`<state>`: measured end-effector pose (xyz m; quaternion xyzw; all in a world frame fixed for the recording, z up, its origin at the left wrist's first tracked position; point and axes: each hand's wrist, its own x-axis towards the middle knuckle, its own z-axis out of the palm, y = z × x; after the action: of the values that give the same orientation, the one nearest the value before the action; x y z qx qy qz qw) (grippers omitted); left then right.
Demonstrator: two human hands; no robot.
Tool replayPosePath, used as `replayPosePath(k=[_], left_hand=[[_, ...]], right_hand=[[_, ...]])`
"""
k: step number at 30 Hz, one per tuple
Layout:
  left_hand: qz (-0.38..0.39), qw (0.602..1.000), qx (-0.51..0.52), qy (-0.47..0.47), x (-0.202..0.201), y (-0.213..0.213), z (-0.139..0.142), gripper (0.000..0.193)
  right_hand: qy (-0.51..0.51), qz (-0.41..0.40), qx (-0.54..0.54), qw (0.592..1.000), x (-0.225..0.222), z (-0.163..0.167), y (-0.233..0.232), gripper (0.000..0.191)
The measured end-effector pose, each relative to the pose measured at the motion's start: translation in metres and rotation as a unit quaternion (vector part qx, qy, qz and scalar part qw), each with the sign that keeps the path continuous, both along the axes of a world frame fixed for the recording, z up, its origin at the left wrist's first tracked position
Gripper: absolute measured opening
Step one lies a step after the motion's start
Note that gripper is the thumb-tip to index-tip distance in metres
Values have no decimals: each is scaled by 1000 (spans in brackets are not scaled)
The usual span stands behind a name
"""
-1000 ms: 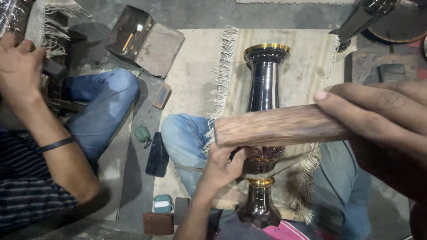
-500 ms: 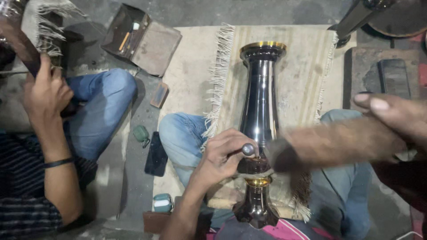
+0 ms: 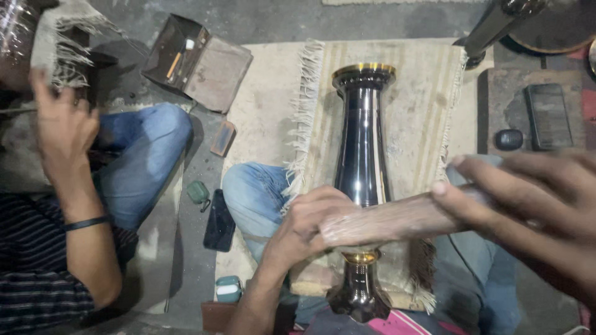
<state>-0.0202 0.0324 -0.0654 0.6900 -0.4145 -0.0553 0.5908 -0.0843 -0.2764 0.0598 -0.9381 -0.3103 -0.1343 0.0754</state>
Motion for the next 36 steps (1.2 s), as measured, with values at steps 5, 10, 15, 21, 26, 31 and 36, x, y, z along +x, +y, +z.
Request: replayPosePath(k=[5, 10, 15, 21, 26, 31, 36], left_hand=[[-35, 999, 1, 29, 9, 3, 0, 38], [53, 998, 16, 29, 14, -2, -6, 22], [-23, 999, 3, 37, 23, 0, -3, 22], [-74, 997, -10, 37, 31, -1, -4, 25], [-94, 994, 5, 57, 34, 3, -6, 30], [-87, 996, 21, 8, 34, 3, -7, 34], [-50, 999, 4, 3, 28, 4, -15, 35]], right_hand=[[2, -6, 5, 1000, -10, -11, -15, 58], [-24, -68, 44, 996, -12, -23, -20, 56], [-7, -145, 103, 984, -17, -31, -19, 56], [-66, -159, 47, 984, -17, -32, -14, 50], [81, -210, 264, 938, -8, -22, 4, 52], [-46, -100, 50, 993, 3, -17, 8, 53], [26, -91, 71, 993, 5, -11, 3, 60]])
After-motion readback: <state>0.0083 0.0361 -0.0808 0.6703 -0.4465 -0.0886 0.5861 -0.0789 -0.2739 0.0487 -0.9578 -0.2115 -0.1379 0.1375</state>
